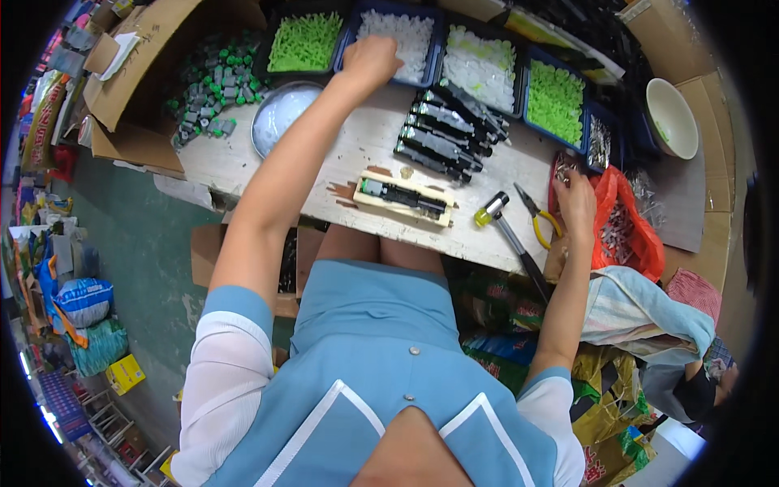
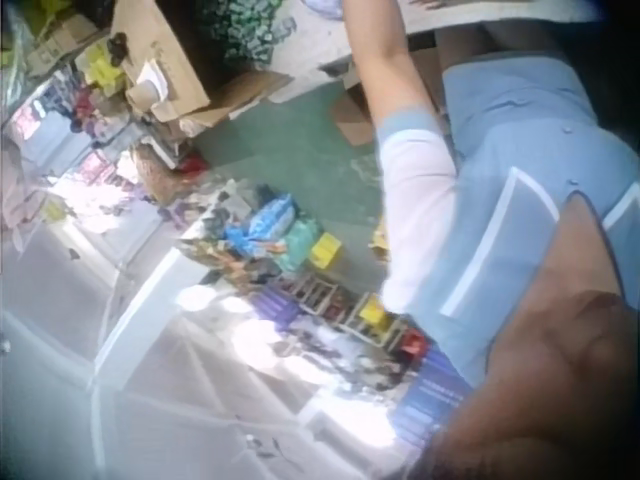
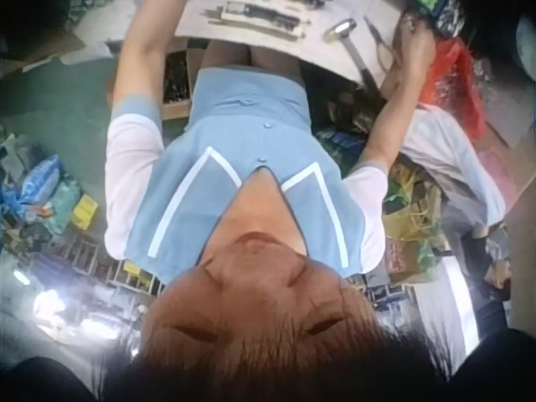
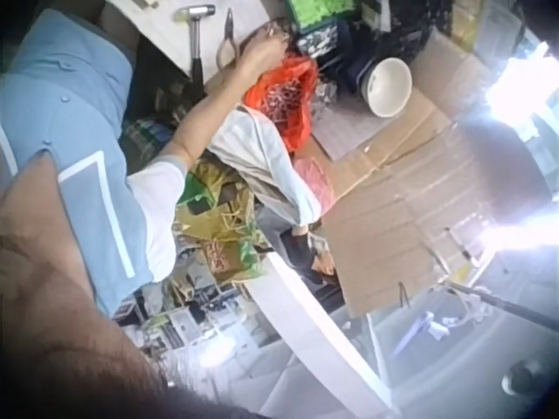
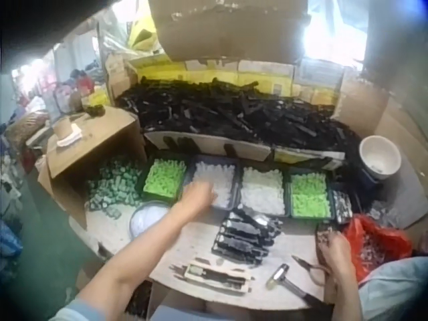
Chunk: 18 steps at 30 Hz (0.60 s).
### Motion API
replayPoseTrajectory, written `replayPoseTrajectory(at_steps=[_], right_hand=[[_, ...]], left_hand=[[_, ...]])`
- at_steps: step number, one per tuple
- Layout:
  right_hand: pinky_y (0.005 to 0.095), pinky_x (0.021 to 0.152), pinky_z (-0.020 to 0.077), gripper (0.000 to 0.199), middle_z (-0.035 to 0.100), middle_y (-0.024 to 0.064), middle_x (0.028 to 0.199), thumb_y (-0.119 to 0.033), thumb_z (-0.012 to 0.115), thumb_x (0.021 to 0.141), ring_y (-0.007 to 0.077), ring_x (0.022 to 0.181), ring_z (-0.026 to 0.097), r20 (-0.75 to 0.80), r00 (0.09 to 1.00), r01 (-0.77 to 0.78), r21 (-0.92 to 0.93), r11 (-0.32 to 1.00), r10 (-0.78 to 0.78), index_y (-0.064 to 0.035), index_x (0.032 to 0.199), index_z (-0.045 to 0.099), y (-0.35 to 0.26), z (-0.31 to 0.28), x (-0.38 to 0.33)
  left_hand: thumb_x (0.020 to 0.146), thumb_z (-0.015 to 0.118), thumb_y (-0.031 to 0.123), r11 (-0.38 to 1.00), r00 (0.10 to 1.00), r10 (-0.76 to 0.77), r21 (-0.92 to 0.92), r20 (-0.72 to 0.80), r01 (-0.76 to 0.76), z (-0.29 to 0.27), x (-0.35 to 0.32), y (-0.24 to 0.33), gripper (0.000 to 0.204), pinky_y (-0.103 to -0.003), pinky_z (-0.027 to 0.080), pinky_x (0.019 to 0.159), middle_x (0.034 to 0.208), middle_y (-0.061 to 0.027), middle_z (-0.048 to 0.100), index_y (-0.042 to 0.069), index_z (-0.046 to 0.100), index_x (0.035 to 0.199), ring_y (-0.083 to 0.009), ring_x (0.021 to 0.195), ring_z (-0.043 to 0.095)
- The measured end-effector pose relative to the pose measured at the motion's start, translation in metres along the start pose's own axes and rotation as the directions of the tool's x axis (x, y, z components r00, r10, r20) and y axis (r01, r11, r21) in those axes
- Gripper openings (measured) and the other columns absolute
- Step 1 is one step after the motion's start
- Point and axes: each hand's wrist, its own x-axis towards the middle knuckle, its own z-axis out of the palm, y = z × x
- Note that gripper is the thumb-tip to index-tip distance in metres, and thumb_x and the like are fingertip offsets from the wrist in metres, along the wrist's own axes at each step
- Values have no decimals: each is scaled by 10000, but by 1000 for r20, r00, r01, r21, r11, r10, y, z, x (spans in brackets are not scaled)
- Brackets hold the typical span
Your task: Assembling small plastic components using a small hammer at a factory workbench.
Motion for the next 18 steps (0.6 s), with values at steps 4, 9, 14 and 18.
replayPoseTrajectory(at_steps=[4,9,14,18], right_hand=[[461,735,453,232,606,238,874,-195,557,785,394,827,583,22,1000,-6,11,1000,6,-36,939,630,1,11,11],[454,733,462,199,614,229,830,-149,544,765,397,798,594,-29,999,25,36,999,-24,-56,905,649,16,15,11],[448,728,460,191,616,218,858,-131,552,756,389,813,590,35,999,-22,-15,1000,22,-52,902,646,14,13,10],[429,724,460,161,618,192,862,-106,555,757,377,811,586,-79,996,29,15,999,-28,-43,880,637,22,11,5]], left_hand=[[686,618,162,998,997,59,18,58,-60,12,21,-4,153,-452,469,709,814,-188,627,38,619,775,-373,822,599],[663,580,76,995,995,76,57,70,-80,14,21,-3,132,-450,475,731,861,-190,628,37,627,781,-377,828,600],[667,565,38,976,986,120,166,119,-139,9,21,2,167,-435,489,725,876,-211,624,33,647,812,-373,858,597],[680,574,35,993,995,97,67,-2,-97,19,33,-19,165,-403,505,665,802,-192,639,30,656,824,-327,770,631]])
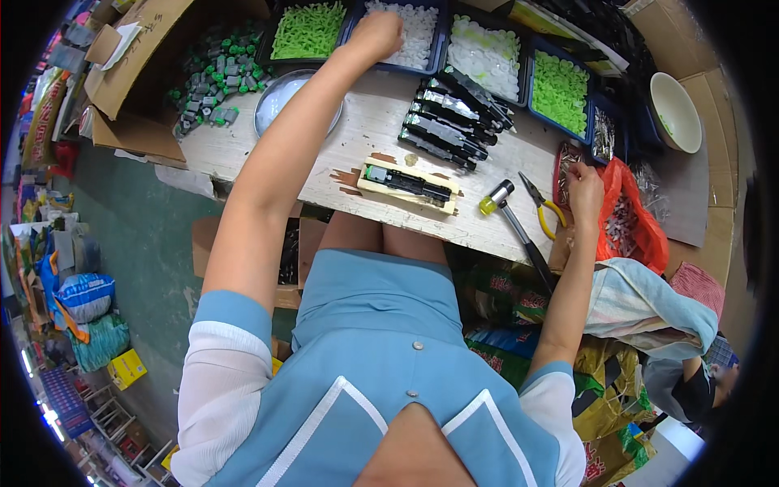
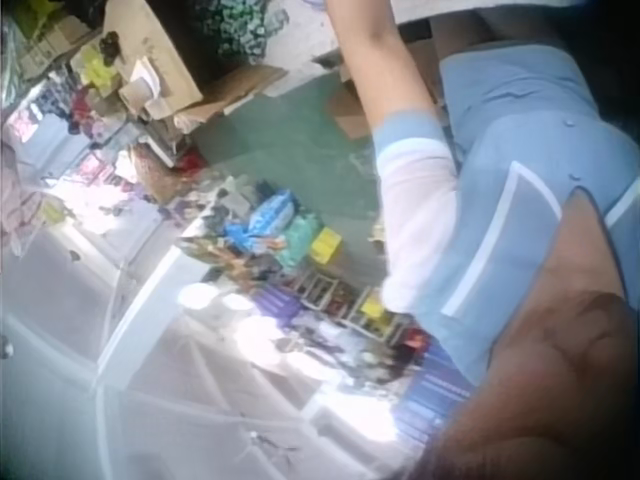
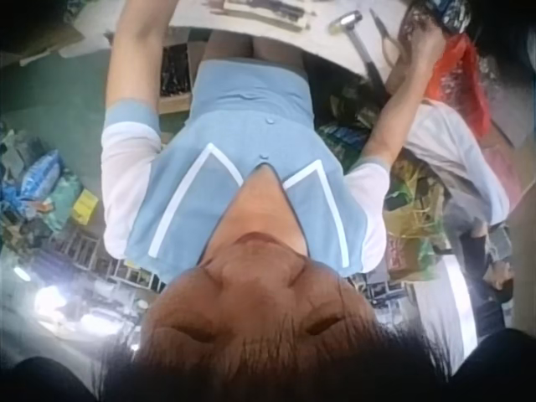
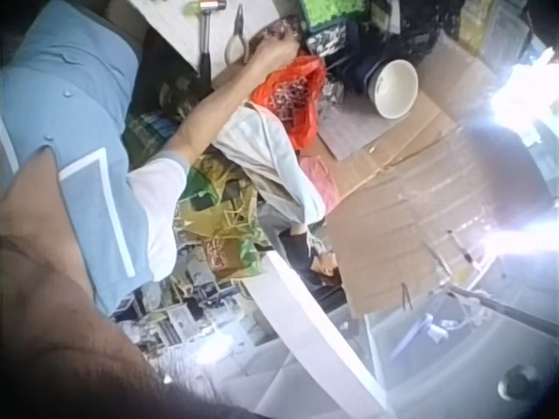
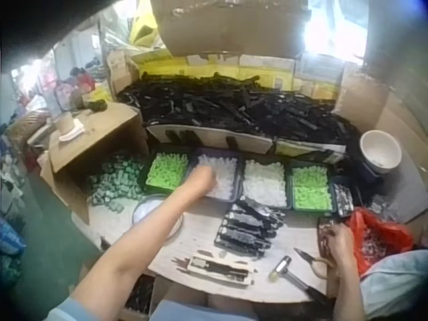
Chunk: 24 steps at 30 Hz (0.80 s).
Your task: Assembling small plastic components using a small hammer at a factory workbench.
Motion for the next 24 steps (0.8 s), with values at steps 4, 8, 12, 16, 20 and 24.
replayPoseTrajectory(at_steps=[4,8,12,16,20,24], right_hand=[[417,713,459,142,621,179,837,-102,560,767,367,788,588,-66,998,-10,25,1000,11,-47,875,633,13,0,-1],[367,677,459,118,624,165,811,-95,570,786,293,747,608,-90,986,-110,282,953,141,-32,871,623,11,-5,-4],[223,557,396,72,576,4,709,-73,561,835,81,631,503,-61,977,-84,771,632,204,-22,858,607,-4,-7,-18],[171,575,379,80,552,-29,763,-78,555,856,38,641,462,147,988,-132,953,271,-38,-57,924,592,-89,-27,-46],[180,613,403,61,570,-16,789,-52,580,831,50,682,498,158,951,-89,963,255,-265,-15,878,591,-162,-28,-66],[178,633,393,69,528,-24,776,-61,546,861,43,711,473,176,907,-55,950,308,-382,-7,904,556,-189,-20,-71]], left_hand=[[718,635,144,934,988,-145,-336,-46,121,-6,-7,-9,182,-314,499,560,663,-122,638,33,667,858,-198,546,619],[755,624,141,956,978,-50,-294,-200,-11,-13,-22,-7,172,-254,469,510,626,-76,613,21,662,872,-126,538,583],[771,674,188,237,963,-173,-940,208,245,-55,-63,26,229,-252,466,492,676,-76,610,3,654,904,-120,534,558],[804,613,39,-184,973,60,-956,223,230,-56,-143,66,206,-246,511,518,778,-100,615,-41,603,994,-135,636,595],[821,584,6,-281,942,96,-899,321,335,-49,-199,91,190,-253,534,573,852,-126,630,-50,600,1001,-149,706,622],[822,589,15,-288,936,103,-891,337,352,-42,-219,88,206,-252,538,578,851,-116,627,-45,587,1019,-146,714,626]])
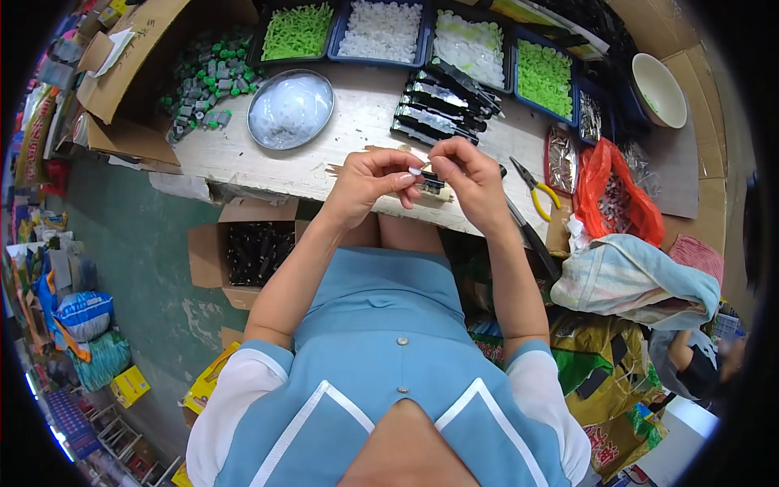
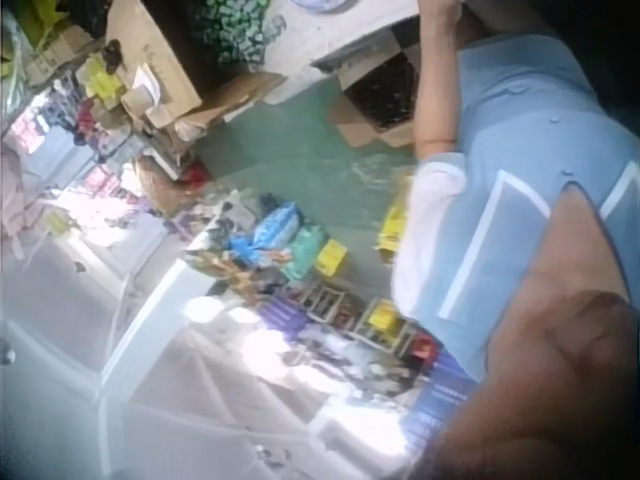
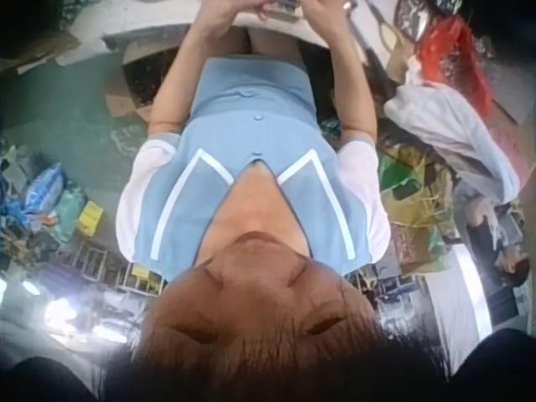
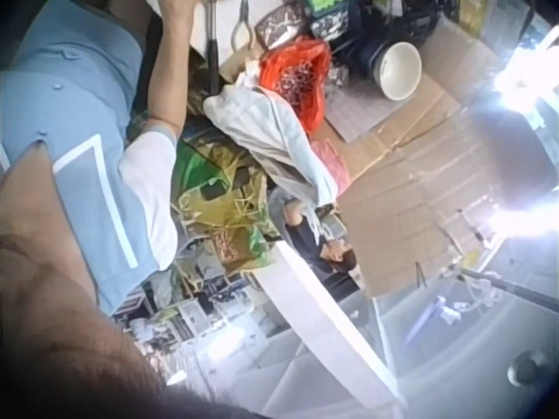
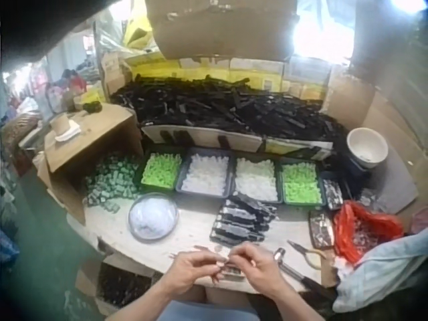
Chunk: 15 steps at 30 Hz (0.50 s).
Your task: Assembling small plastic components using a small hammer at a factory workbench.
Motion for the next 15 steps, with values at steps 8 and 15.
replayPoseTrajectory(at_steps=[8,15], right_hand=[[200,638,406,76,532,-10,766,-79,558,860,56,713,478,55,998,27,-61,998,-24,-4,867,553,1,11,1],[220,616,408,56,550,55,798,-28,578,816,111,688,506,-22,978,194,-274,942,-208,-6,867,572,-3,24,3]], left_hand=[[810,598,4,999,999,25,-38,-28,-26,2,-8,5,302,-244,526,551,823,-79,595,-19,513,1099,-131,679,613],[818,594,12,996,992,89,-5,-87,-90,-5,-13,-2,260,-233,516,536,808,-68,599,-7,555,1074,-112,644,596]])
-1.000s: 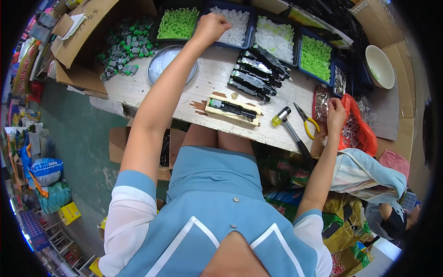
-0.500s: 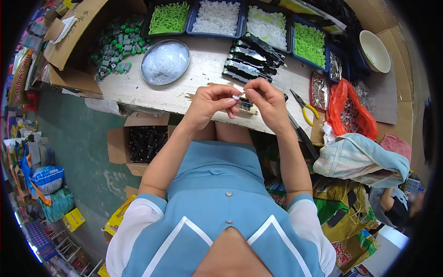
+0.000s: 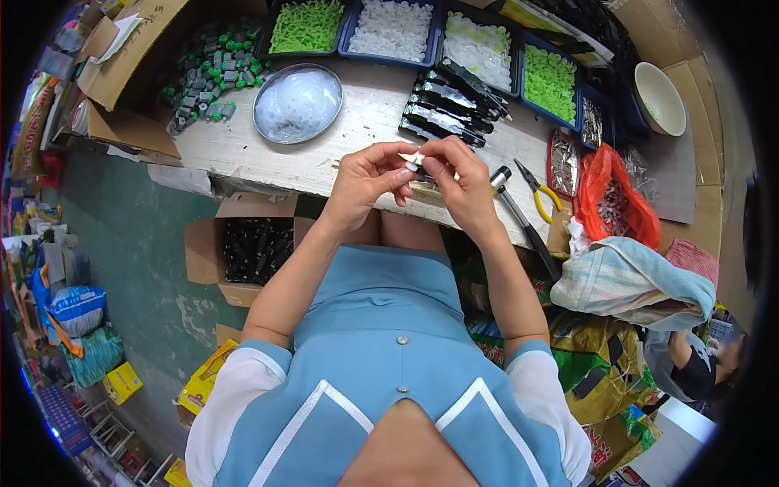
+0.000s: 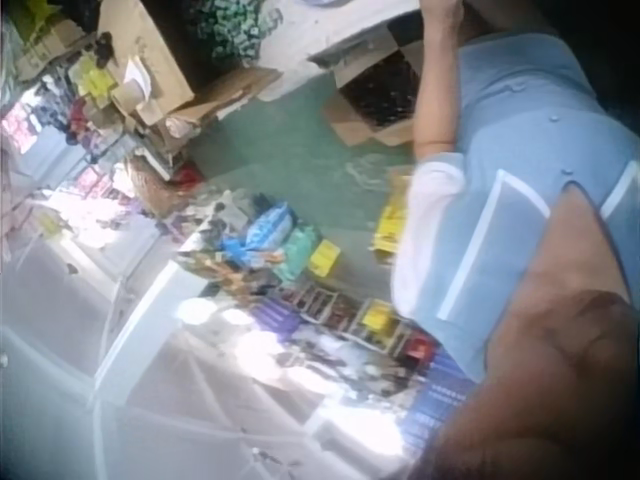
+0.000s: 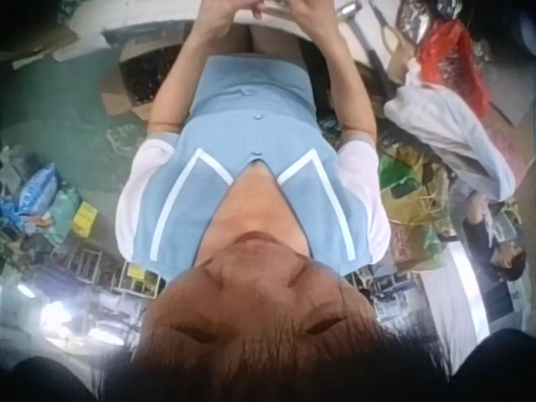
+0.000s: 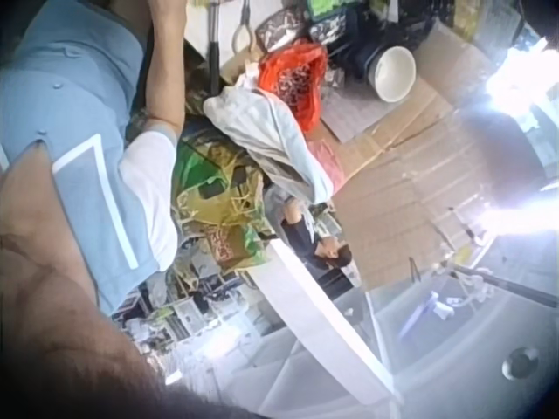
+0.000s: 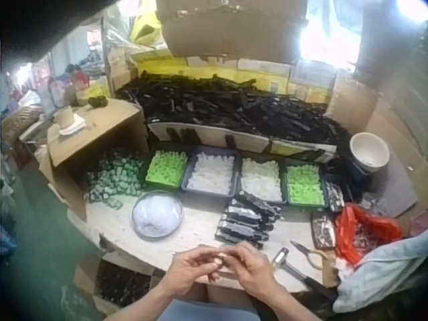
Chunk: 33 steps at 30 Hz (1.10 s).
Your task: Assembling small plastic components using a small hammer at a factory workbench.
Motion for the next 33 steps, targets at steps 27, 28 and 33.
replayPoseTrajectory(at_steps=[27,28,33], right_hand=[[368,735,296,113,484,36,799,-47,598,737,231,819,452,83,975,217,-559,800,-206,-94,809,525,47,43,3],[369,738,298,117,483,37,805,-45,596,736,233,822,452,106,974,225,-586,778,-203,-95,814,523,48,43,3],[361,739,299,104,501,34,819,-52,598,740,223,832,459,121,972,234,-552,800,-201,-96,813,538,48,36,3]], left_hand=[[703,660,8,643,972,203,765,-118,-42,-35,21,-10,169,-255,441,569,719,-56,543,29,662,871,-125,602,529],[692,668,14,627,973,205,778,-104,-49,-36,22,-11,170,-268,446,570,720,-63,544,30,662,862,-145,613,543],[655,703,67,479,991,111,878,-70,8,-28,29,-2,165,-325,463,609,737,-101,565,25,651,806,-228,673,583]])
